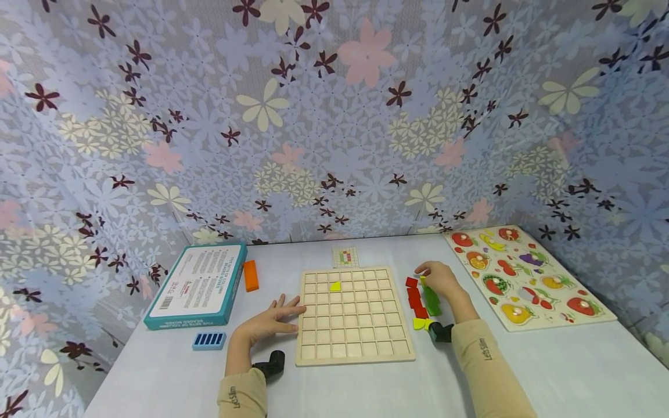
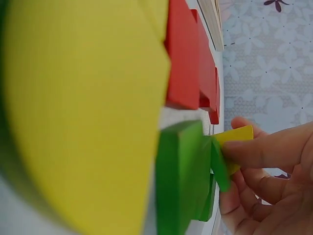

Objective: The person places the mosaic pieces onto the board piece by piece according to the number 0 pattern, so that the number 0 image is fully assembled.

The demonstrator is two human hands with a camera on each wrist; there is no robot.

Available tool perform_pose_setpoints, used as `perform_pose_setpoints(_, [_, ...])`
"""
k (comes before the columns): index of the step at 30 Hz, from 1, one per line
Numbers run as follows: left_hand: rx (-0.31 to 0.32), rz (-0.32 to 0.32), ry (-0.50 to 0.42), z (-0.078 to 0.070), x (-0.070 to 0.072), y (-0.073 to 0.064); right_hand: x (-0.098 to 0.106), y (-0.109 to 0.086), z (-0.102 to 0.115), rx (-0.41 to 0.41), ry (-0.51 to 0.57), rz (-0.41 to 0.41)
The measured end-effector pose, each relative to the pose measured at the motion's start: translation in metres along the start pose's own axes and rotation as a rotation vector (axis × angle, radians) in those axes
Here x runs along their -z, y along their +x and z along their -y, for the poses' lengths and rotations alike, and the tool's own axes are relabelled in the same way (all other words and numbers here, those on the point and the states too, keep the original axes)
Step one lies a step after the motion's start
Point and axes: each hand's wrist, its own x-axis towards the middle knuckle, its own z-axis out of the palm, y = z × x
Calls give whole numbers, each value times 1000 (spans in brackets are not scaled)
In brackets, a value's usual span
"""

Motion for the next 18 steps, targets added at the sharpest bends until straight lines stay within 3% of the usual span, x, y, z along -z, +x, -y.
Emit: perform_pose_setpoints(18, [-9, 0, 9, 2, 0, 0, -2, -2, 9, 35, -18, -90])
